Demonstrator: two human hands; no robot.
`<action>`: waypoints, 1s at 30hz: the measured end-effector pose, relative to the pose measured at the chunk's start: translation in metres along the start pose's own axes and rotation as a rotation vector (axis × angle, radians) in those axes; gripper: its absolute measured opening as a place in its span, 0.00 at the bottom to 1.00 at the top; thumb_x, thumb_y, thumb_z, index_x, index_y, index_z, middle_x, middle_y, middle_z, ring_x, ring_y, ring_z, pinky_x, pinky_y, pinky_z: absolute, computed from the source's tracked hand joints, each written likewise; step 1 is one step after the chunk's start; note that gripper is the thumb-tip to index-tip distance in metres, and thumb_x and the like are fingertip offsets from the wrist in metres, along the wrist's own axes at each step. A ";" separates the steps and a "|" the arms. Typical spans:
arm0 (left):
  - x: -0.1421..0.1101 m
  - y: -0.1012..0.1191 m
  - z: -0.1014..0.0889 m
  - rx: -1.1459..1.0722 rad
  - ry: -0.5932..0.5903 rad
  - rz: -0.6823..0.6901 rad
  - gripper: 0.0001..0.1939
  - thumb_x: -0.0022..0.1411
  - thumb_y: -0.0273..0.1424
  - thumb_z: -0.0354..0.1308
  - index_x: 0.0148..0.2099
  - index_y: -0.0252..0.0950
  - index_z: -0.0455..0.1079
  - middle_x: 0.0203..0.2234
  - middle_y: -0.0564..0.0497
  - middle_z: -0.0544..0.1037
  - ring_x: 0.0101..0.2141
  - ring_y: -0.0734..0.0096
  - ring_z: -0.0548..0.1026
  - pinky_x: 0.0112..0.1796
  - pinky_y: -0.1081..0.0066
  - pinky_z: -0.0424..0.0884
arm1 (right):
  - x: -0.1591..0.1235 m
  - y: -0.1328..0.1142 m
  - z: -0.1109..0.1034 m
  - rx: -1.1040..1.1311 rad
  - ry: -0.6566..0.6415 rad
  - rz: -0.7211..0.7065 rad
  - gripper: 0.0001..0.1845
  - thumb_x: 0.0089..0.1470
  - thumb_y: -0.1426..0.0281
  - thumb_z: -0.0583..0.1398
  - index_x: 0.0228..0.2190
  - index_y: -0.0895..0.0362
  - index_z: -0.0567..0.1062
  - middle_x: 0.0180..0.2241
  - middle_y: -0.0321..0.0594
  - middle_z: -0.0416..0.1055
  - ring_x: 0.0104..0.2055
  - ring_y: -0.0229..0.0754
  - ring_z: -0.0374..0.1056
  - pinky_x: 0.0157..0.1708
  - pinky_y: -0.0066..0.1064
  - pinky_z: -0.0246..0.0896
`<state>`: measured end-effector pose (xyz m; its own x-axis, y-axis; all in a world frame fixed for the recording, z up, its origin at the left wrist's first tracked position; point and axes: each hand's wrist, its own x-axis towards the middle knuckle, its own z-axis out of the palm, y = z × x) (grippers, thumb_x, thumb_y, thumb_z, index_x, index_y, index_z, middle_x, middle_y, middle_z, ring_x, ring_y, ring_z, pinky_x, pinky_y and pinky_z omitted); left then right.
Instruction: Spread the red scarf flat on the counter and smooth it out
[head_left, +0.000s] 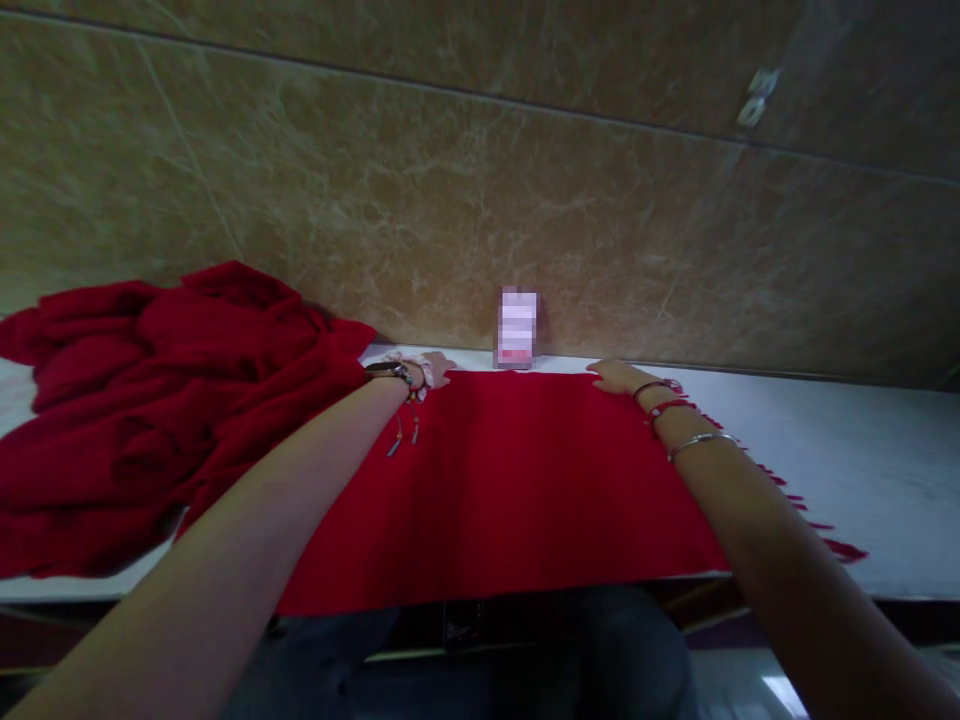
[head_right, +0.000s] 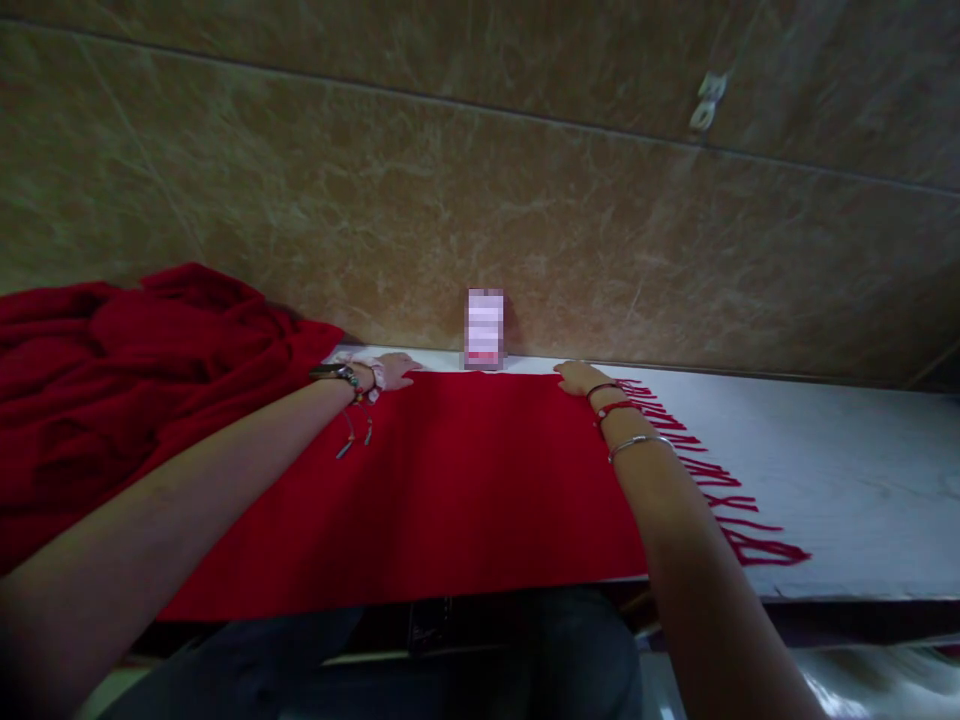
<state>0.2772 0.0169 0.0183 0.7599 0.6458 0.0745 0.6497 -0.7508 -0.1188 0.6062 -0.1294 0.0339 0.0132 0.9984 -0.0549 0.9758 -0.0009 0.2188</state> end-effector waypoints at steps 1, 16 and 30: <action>0.001 -0.003 0.002 0.011 -0.043 -0.002 0.18 0.55 0.35 0.51 0.46 0.32 0.69 0.42 0.43 0.74 0.40 0.64 0.71 0.41 0.72 0.64 | 0.006 0.003 0.003 -0.007 -0.010 -0.001 0.23 0.49 0.74 0.54 0.50 0.63 0.66 0.50 0.51 0.65 0.51 0.47 0.62 0.49 0.34 0.57; -0.021 -0.026 -0.028 0.121 -0.238 -0.009 0.18 0.52 0.38 0.54 0.44 0.34 0.68 0.39 0.47 0.74 0.38 0.68 0.71 0.37 0.76 0.63 | 0.003 0.024 0.000 -0.161 -0.082 -0.033 0.13 0.49 0.71 0.57 0.38 0.62 0.72 0.42 0.51 0.70 0.43 0.45 0.66 0.41 0.31 0.59; -0.124 -0.046 -0.087 0.187 -0.092 0.130 0.15 0.56 0.40 0.45 0.37 0.38 0.68 0.27 0.52 0.74 0.31 0.70 0.70 0.34 0.74 0.63 | -0.142 0.043 -0.026 -0.314 0.227 -0.054 0.12 0.52 0.73 0.50 0.29 0.59 0.73 0.31 0.46 0.73 0.36 0.44 0.68 0.38 0.34 0.55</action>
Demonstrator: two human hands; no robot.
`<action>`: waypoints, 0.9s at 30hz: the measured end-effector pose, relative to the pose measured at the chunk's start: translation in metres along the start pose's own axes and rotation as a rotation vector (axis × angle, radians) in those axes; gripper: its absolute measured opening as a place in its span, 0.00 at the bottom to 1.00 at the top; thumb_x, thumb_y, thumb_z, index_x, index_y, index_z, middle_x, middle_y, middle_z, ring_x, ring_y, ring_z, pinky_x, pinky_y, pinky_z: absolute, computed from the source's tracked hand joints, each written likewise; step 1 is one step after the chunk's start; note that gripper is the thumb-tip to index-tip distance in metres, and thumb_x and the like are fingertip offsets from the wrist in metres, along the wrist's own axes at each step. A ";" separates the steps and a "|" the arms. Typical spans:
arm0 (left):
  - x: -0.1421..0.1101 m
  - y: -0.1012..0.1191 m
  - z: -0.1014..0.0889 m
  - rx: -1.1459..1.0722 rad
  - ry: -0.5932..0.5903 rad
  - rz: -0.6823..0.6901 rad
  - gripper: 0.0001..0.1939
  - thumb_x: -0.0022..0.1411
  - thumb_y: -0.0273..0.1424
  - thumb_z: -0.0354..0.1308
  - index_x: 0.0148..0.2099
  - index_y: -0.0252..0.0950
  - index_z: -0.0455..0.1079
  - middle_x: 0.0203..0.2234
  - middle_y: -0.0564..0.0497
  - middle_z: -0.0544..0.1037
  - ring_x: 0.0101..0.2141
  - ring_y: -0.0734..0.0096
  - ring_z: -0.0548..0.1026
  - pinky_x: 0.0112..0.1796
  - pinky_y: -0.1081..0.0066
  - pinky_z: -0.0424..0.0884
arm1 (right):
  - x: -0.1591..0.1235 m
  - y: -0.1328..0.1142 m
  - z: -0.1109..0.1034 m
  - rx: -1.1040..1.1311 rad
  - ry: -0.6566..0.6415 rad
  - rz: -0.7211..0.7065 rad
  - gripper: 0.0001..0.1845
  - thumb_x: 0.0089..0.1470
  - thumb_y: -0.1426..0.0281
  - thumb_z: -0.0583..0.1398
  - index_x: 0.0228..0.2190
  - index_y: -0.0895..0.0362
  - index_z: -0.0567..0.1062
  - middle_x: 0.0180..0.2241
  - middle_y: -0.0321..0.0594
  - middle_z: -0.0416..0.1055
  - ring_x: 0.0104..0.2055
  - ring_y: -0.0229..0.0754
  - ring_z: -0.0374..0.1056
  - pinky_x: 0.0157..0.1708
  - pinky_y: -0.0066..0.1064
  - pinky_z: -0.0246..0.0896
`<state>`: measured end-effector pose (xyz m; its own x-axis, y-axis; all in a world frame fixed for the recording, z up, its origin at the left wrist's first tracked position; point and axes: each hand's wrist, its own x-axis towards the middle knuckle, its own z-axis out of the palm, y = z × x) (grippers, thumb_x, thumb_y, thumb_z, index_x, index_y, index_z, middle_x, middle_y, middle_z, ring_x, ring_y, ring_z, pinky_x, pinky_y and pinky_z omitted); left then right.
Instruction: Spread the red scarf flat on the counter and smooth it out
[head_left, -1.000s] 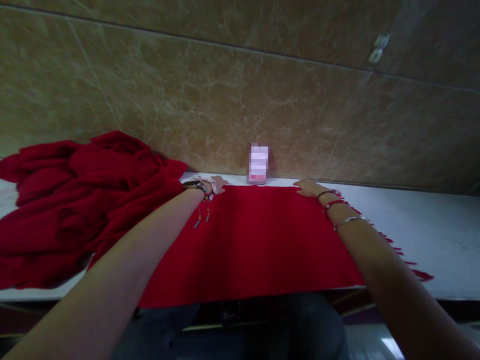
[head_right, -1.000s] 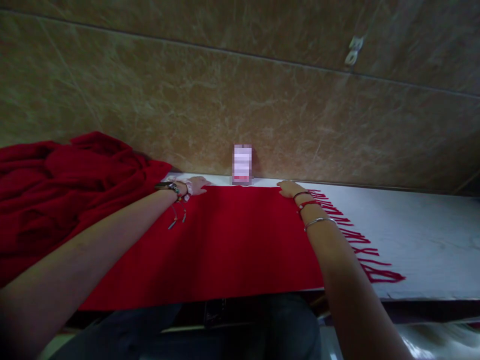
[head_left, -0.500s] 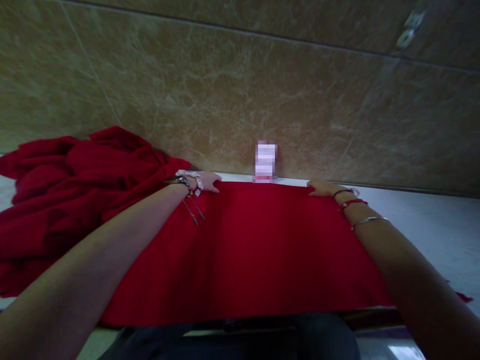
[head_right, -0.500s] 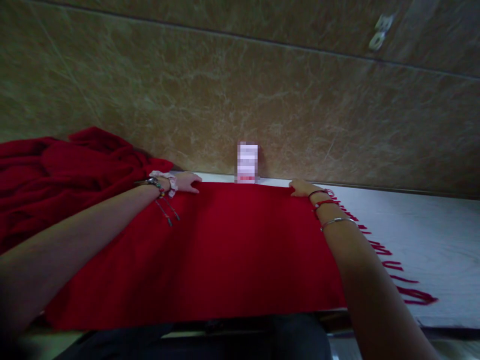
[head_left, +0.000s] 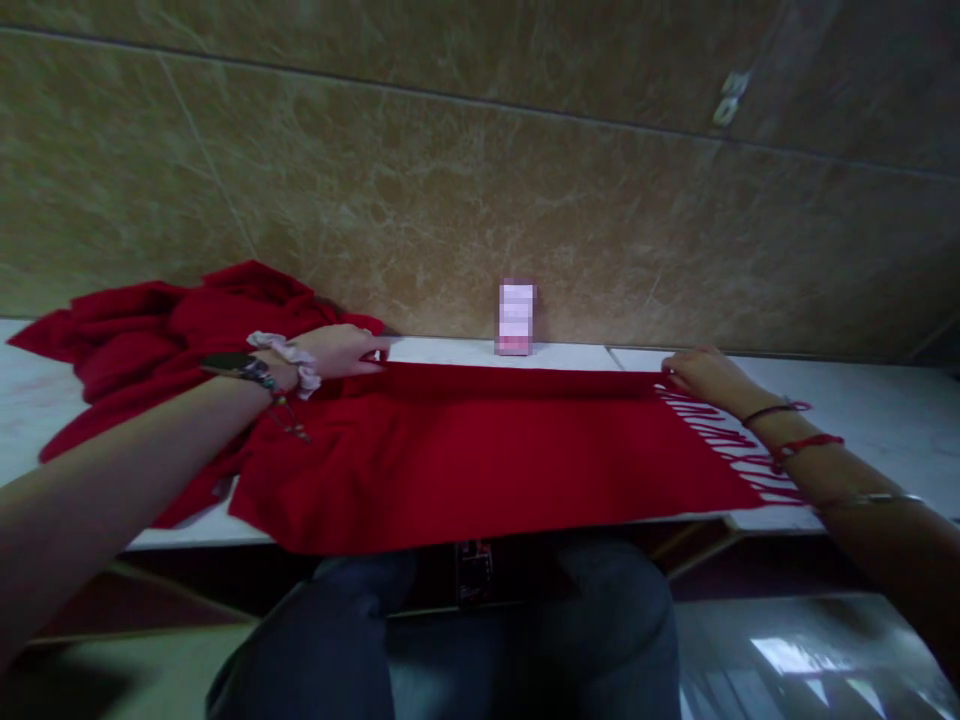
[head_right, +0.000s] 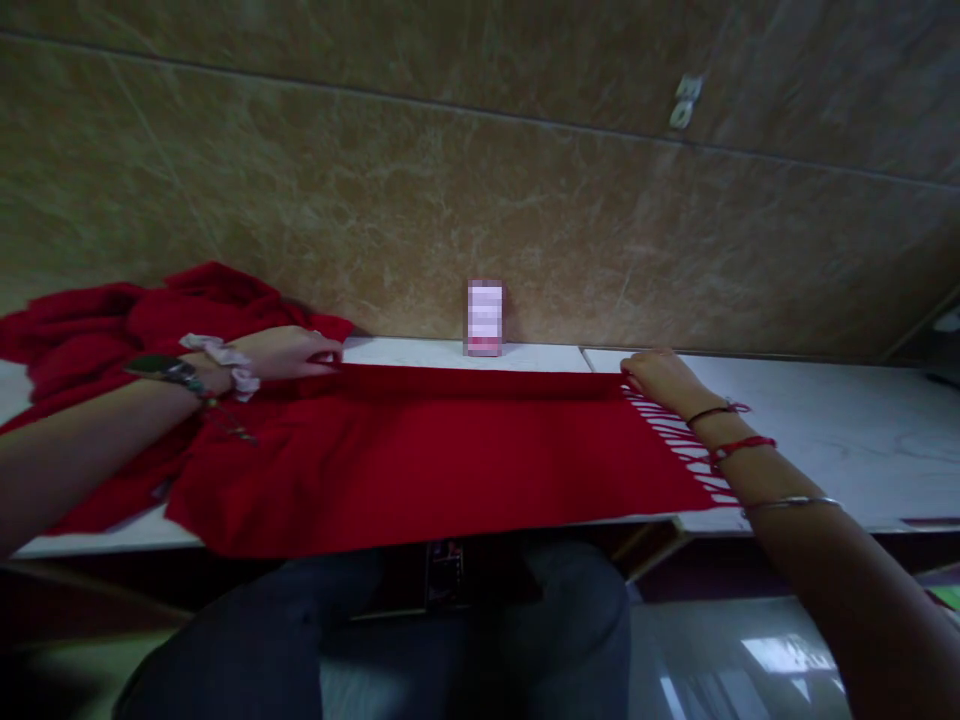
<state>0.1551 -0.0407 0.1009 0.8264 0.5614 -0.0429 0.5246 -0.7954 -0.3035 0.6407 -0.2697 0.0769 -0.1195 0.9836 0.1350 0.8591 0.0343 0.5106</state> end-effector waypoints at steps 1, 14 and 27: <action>-0.011 0.005 -0.003 -0.016 -0.017 0.013 0.15 0.56 0.40 0.45 0.37 0.38 0.68 0.28 0.52 0.74 0.31 0.70 0.70 0.35 0.73 0.63 | -0.012 -0.001 -0.003 0.020 0.004 -0.006 0.12 0.52 0.73 0.50 0.30 0.59 0.73 0.31 0.46 0.73 0.35 0.44 0.68 0.38 0.33 0.56; -0.039 0.108 0.031 -0.245 0.001 0.224 0.26 0.58 0.46 0.45 0.54 0.40 0.61 0.50 0.46 0.67 0.48 0.65 0.66 0.48 0.69 0.59 | -0.045 -0.070 -0.021 0.422 -0.160 0.012 0.19 0.54 0.60 0.51 0.37 0.60 0.74 0.38 0.50 0.73 0.41 0.47 0.69 0.42 0.36 0.62; 0.009 0.091 0.077 -0.333 -0.054 -0.044 0.30 0.60 0.47 0.36 0.63 0.44 0.44 0.62 0.50 0.45 0.60 0.61 0.42 0.55 0.50 0.41 | 0.031 -0.158 0.020 0.590 -0.084 0.053 0.27 0.58 0.57 0.40 0.57 0.49 0.53 0.61 0.40 0.46 0.62 0.51 0.40 0.55 0.55 0.39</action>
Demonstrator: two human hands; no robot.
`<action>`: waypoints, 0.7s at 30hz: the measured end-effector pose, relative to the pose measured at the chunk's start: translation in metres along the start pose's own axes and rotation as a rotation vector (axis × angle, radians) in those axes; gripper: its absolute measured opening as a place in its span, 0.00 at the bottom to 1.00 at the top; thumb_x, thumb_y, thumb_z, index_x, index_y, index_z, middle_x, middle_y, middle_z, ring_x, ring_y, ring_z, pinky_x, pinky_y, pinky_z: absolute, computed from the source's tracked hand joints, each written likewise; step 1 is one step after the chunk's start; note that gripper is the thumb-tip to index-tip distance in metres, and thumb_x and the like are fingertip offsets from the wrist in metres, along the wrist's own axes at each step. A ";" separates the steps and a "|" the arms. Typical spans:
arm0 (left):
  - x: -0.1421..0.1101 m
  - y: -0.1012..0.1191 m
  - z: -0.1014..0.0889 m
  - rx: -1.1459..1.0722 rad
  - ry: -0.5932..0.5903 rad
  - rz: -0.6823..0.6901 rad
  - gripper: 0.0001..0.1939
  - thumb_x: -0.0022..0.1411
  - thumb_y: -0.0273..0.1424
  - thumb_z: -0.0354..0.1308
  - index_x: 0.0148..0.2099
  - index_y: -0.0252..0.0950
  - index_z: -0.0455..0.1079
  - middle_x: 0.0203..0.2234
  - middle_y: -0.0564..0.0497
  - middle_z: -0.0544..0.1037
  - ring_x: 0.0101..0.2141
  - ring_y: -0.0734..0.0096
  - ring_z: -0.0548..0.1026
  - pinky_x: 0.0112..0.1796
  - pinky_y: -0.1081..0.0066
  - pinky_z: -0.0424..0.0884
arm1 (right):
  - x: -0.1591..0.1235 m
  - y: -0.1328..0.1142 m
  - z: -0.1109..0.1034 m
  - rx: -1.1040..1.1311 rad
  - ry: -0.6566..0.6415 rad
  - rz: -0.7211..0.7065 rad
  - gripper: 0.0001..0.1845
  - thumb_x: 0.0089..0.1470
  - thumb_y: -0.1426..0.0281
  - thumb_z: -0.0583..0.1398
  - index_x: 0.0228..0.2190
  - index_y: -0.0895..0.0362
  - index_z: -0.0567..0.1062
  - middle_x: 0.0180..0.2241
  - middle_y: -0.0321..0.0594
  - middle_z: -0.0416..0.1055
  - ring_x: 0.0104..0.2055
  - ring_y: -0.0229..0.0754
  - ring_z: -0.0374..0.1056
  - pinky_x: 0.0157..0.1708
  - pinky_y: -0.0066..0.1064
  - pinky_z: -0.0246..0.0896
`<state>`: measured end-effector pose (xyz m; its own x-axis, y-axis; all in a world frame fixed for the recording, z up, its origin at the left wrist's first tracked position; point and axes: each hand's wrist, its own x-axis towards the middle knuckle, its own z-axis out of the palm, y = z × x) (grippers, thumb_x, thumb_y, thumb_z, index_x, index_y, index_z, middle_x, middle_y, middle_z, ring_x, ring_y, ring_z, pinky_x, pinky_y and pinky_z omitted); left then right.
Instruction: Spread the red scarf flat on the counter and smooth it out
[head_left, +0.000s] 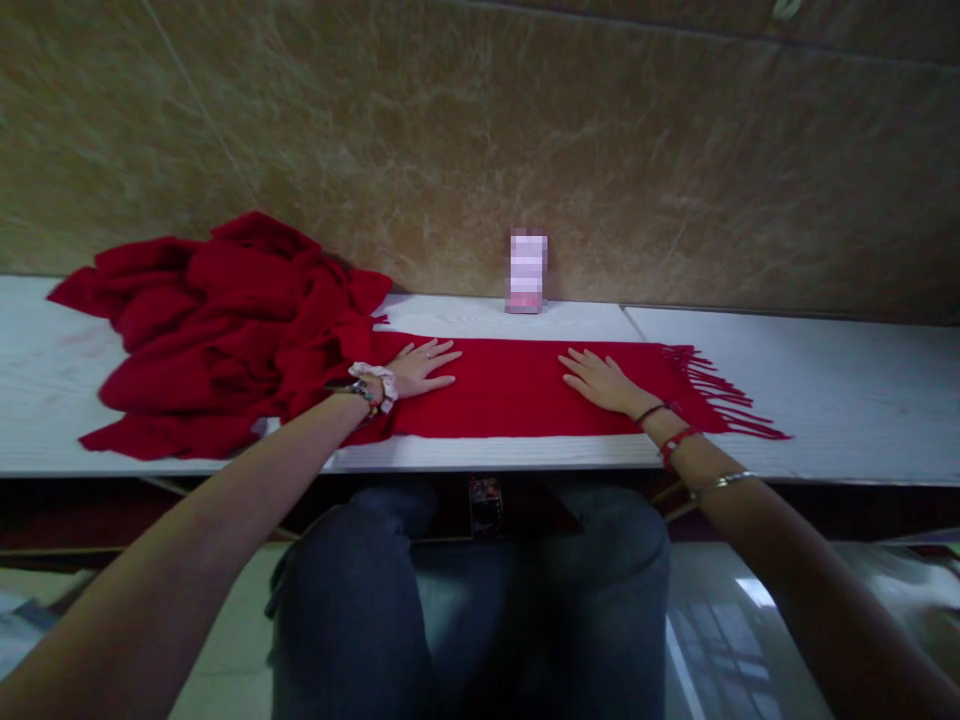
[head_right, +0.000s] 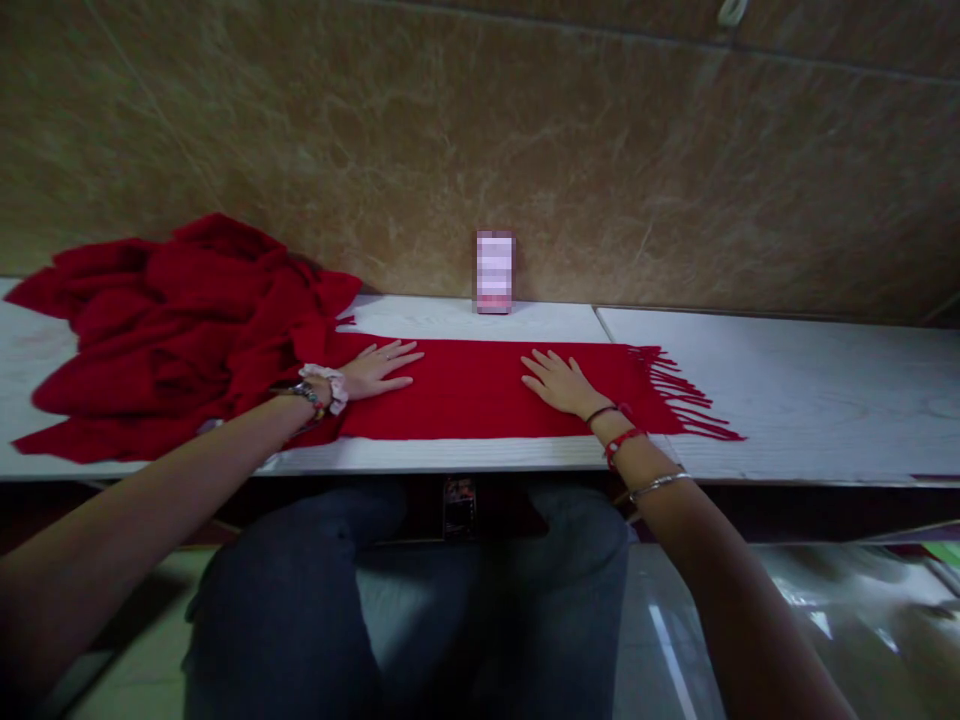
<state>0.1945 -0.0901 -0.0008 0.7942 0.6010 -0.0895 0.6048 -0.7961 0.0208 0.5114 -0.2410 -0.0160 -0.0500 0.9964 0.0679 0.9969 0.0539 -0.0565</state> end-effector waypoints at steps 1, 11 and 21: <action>0.004 -0.006 -0.002 0.007 -0.001 -0.001 0.30 0.60 0.47 0.36 0.63 0.44 0.44 0.62 0.50 0.45 0.60 0.62 0.42 0.55 0.51 0.41 | 0.007 -0.001 -0.001 0.006 0.000 0.005 0.27 0.58 0.57 0.41 0.57 0.49 0.53 0.61 0.41 0.46 0.62 0.51 0.40 0.55 0.56 0.39; 0.021 -0.034 0.001 -0.032 0.102 -0.008 0.32 0.58 0.47 0.38 0.61 0.36 0.51 0.60 0.46 0.52 0.59 0.64 0.49 0.55 0.58 0.47 | 0.032 0.013 0.003 0.122 0.121 0.000 0.26 0.58 0.60 0.45 0.54 0.59 0.60 0.57 0.47 0.55 0.60 0.46 0.48 0.56 0.48 0.43; 0.003 0.008 -0.005 -0.070 0.232 0.223 0.30 0.56 0.48 0.44 0.54 0.33 0.61 0.50 0.47 0.67 0.50 0.68 0.64 0.52 0.71 0.56 | 0.008 0.013 -0.015 0.259 0.216 -0.150 0.25 0.50 0.61 0.57 0.48 0.58 0.68 0.51 0.44 0.65 0.54 0.44 0.58 0.54 0.40 0.51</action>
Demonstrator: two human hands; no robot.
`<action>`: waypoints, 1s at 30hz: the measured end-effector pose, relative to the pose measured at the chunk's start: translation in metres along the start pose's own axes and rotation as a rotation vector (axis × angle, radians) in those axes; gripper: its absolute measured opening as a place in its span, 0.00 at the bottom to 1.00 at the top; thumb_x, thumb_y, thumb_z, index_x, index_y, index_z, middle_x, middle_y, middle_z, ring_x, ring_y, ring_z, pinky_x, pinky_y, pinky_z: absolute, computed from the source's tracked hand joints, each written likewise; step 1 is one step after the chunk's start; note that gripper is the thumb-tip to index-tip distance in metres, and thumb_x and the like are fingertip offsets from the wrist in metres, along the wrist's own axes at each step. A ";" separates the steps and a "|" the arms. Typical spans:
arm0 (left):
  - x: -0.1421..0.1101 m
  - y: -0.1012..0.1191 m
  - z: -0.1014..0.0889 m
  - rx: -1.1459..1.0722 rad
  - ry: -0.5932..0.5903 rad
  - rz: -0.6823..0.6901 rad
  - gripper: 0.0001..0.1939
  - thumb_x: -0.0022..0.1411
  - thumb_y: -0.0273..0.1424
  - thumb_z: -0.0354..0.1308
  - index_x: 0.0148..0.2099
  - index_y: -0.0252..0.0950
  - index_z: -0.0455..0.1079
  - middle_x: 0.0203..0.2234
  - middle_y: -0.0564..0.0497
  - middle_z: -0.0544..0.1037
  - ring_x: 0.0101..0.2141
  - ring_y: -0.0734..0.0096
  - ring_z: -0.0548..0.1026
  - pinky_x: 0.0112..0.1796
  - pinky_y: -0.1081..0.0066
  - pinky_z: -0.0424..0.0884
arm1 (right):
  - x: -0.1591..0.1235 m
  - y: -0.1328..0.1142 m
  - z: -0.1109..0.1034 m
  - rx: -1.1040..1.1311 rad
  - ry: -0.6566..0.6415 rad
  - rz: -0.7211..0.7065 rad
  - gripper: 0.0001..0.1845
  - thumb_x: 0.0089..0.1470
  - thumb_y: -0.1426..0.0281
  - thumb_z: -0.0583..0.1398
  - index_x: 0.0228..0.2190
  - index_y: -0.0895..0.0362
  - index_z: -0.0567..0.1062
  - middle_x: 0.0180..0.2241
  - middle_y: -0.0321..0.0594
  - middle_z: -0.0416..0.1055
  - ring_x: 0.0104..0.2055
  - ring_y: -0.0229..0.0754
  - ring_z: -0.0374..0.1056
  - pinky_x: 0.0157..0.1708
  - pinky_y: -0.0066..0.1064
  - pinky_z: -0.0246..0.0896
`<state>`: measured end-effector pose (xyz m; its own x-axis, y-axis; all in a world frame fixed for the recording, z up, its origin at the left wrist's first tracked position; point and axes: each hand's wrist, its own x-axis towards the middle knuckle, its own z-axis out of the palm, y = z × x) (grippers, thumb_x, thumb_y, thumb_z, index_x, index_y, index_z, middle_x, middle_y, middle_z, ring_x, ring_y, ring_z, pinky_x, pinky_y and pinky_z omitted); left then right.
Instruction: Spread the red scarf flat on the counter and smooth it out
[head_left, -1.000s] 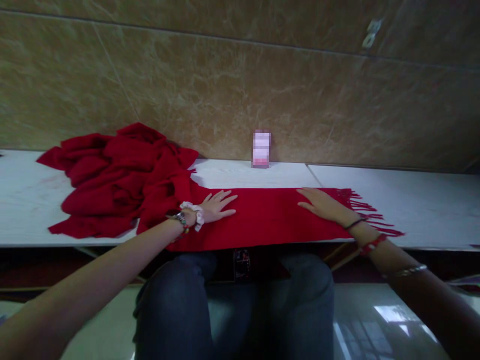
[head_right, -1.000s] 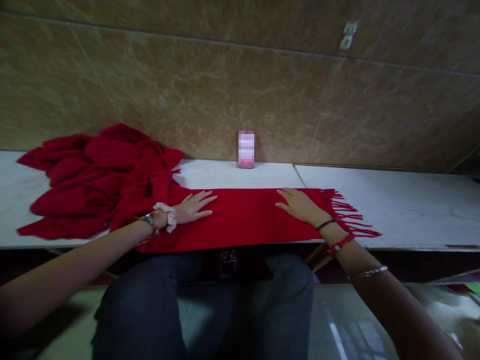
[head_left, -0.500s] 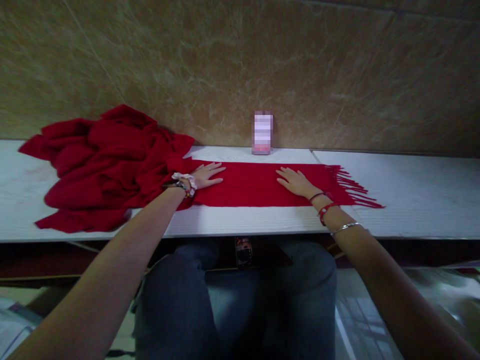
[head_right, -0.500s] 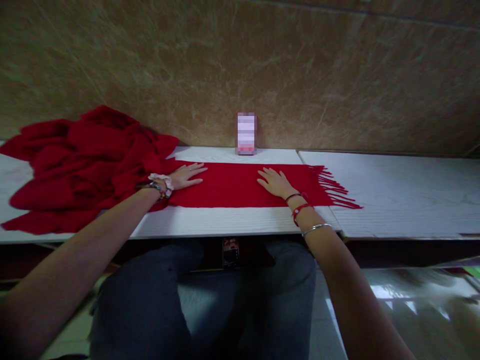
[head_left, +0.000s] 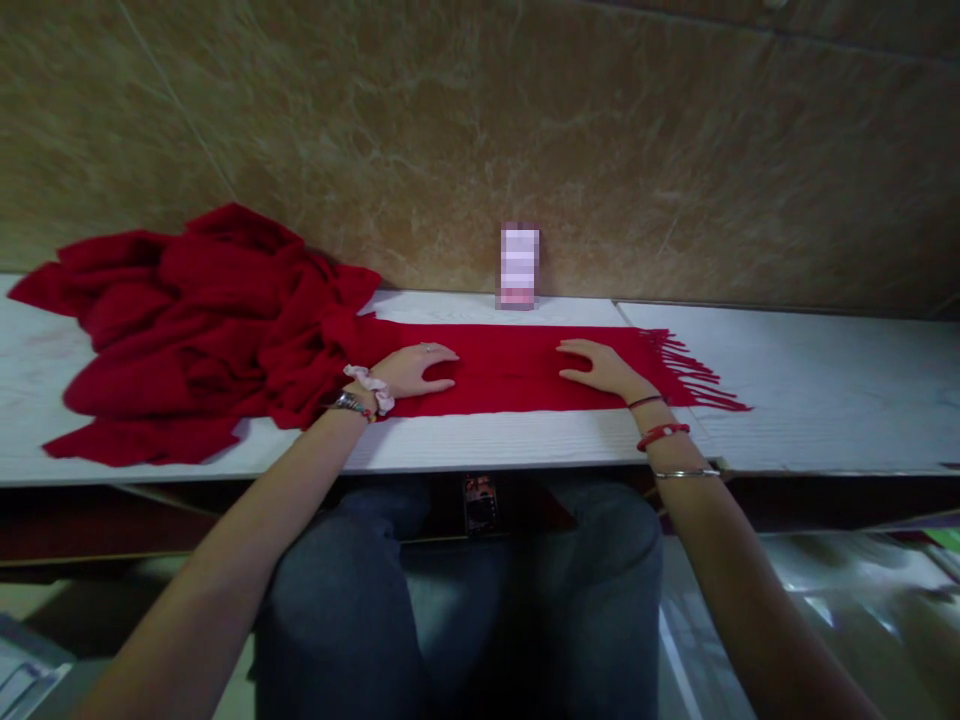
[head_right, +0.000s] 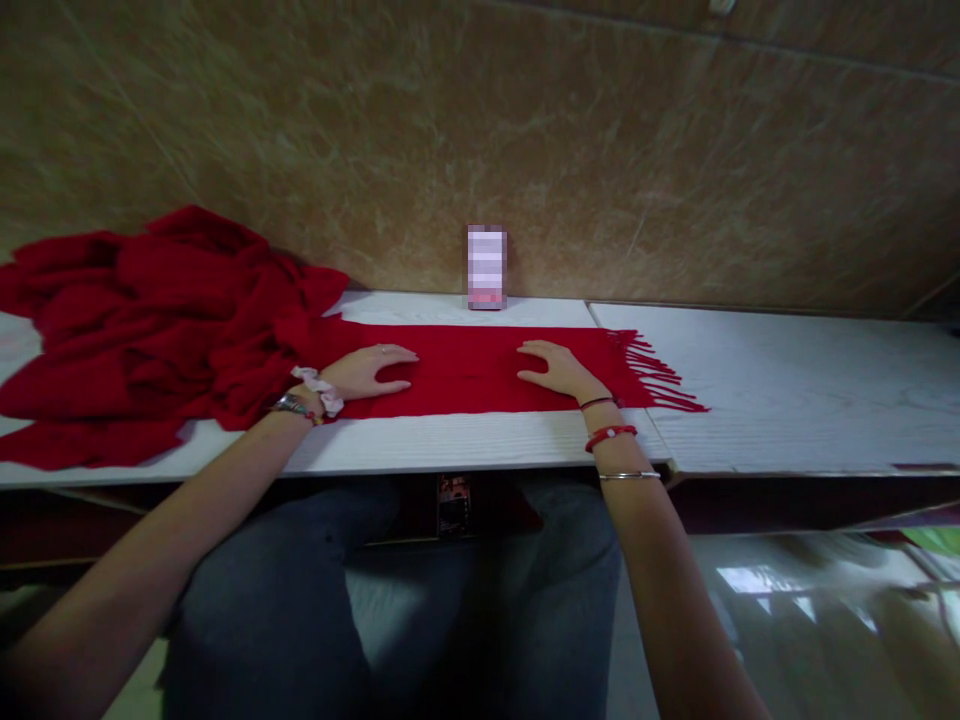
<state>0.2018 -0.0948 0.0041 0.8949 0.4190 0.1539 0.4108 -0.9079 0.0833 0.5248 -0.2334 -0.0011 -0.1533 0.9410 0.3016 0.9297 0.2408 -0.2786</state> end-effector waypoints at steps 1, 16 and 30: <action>0.001 0.002 0.002 0.001 -0.010 0.005 0.29 0.57 0.48 0.44 0.53 0.33 0.62 0.50 0.47 0.67 0.50 0.68 0.64 0.52 0.71 0.57 | 0.000 -0.003 0.000 -0.004 -0.023 -0.021 0.25 0.49 0.61 0.58 0.48 0.57 0.68 0.50 0.43 0.65 0.54 0.44 0.59 0.54 0.40 0.52; 0.000 0.005 -0.001 0.240 0.094 -0.077 0.18 0.60 0.31 0.42 0.48 0.35 0.66 0.42 0.49 0.72 0.41 0.69 0.70 0.41 0.73 0.65 | 0.004 -0.020 0.001 -0.160 -0.063 -0.163 0.18 0.53 0.68 0.55 0.45 0.59 0.71 0.45 0.44 0.70 0.48 0.44 0.65 0.49 0.36 0.59; 0.000 0.001 0.003 0.190 0.194 -0.089 0.17 0.61 0.32 0.41 0.43 0.34 0.70 0.37 0.47 0.74 0.39 0.67 0.71 0.39 0.70 0.67 | 0.007 -0.022 0.007 -0.254 0.030 -0.115 0.15 0.52 0.76 0.52 0.41 0.61 0.73 0.41 0.45 0.73 0.43 0.45 0.68 0.44 0.36 0.63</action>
<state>0.2026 -0.0953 0.0013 0.8111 0.4751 0.3412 0.5282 -0.8455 -0.0784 0.5009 -0.2305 0.0004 -0.2566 0.9025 0.3458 0.9614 0.2750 -0.0043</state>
